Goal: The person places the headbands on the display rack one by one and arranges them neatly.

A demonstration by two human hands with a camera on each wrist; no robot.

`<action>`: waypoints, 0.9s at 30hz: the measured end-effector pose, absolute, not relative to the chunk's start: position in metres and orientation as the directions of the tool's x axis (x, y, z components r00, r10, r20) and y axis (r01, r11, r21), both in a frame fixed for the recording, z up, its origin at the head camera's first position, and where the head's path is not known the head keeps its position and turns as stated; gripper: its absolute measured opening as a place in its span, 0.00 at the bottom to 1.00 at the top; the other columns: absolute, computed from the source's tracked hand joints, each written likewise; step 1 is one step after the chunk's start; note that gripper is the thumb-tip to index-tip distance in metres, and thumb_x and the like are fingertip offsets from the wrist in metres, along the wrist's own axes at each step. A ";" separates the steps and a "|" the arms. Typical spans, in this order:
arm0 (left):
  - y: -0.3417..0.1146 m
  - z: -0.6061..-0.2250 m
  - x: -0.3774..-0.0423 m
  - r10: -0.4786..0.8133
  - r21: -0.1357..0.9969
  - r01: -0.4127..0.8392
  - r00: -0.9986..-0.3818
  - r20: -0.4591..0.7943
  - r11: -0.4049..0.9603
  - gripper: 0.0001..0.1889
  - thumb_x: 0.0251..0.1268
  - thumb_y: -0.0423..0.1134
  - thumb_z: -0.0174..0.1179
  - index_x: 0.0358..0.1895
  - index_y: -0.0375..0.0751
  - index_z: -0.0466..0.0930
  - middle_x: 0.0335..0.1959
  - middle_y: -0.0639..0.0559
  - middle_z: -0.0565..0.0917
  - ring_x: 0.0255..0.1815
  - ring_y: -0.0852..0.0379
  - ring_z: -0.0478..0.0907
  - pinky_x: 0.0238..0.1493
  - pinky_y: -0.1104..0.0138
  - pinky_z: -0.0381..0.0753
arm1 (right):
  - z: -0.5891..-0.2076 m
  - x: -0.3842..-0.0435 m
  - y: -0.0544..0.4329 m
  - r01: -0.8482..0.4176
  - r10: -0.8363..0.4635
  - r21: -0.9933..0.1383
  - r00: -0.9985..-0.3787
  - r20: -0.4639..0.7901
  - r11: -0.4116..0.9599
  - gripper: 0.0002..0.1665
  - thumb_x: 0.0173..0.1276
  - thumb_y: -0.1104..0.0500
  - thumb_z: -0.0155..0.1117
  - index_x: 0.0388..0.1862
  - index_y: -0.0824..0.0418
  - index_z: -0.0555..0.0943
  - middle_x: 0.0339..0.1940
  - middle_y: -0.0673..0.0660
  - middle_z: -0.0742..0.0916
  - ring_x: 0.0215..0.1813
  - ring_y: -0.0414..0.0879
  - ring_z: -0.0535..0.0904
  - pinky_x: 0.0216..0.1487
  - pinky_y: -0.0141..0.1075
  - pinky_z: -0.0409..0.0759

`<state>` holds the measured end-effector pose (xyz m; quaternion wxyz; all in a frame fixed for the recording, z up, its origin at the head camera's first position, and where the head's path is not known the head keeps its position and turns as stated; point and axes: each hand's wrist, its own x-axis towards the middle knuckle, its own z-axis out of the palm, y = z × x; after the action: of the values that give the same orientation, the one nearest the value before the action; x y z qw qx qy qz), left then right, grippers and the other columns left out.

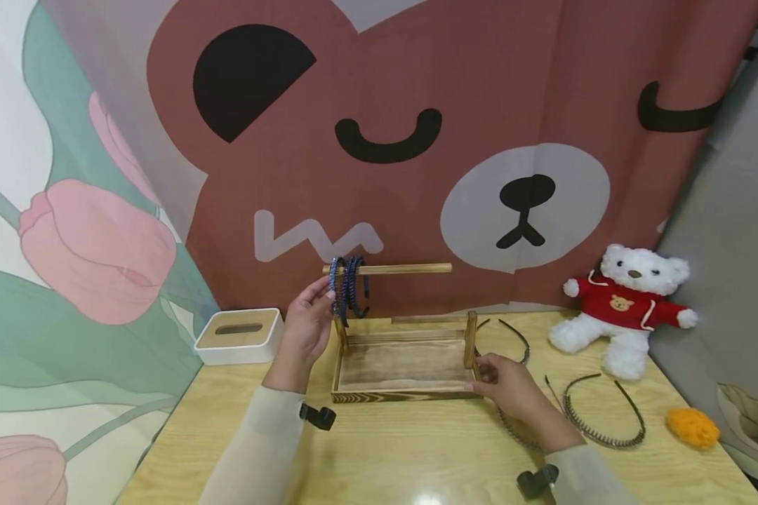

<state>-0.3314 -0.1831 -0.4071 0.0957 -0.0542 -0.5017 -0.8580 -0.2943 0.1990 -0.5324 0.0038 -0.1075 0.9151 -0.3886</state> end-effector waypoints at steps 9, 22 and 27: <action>-0.180 -0.409 -0.332 -0.132 0.870 0.187 -0.981 0.142 -0.457 0.19 0.83 0.22 0.53 0.71 0.30 0.74 0.49 0.57 0.79 0.50 0.65 0.77 0.52 0.77 0.79 | -0.531 -0.291 0.202 -0.180 -0.200 -0.720 -0.978 0.058 0.670 0.34 0.72 0.49 0.80 0.68 0.65 0.83 0.46 0.54 0.90 0.48 0.45 0.86 0.44 0.39 0.87; -0.182 -0.415 -0.333 -0.138 0.852 0.199 -0.979 0.150 -0.484 0.16 0.80 0.23 0.59 0.64 0.34 0.82 0.47 0.55 0.81 0.50 0.62 0.77 0.51 0.76 0.81 | -0.531 -0.290 0.202 -0.178 -0.199 -0.727 -0.978 0.058 0.663 0.34 0.72 0.49 0.80 0.69 0.66 0.82 0.49 0.57 0.91 0.51 0.49 0.87 0.47 0.42 0.89; -0.191 -0.418 -0.330 -0.121 0.869 0.206 -0.978 0.170 -0.449 0.18 0.82 0.23 0.54 0.70 0.28 0.77 0.49 0.55 0.84 0.51 0.64 0.81 0.57 0.74 0.83 | -0.531 -0.294 0.199 -0.192 -0.199 -0.721 -0.977 0.076 0.665 0.32 0.72 0.49 0.80 0.68 0.64 0.83 0.49 0.57 0.91 0.52 0.50 0.87 0.49 0.43 0.89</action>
<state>-0.3305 -0.1911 -0.4176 0.0964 -0.0413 -0.5159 -0.8502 -0.2944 0.1994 -0.5314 0.0046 -0.1072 0.9125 -0.3947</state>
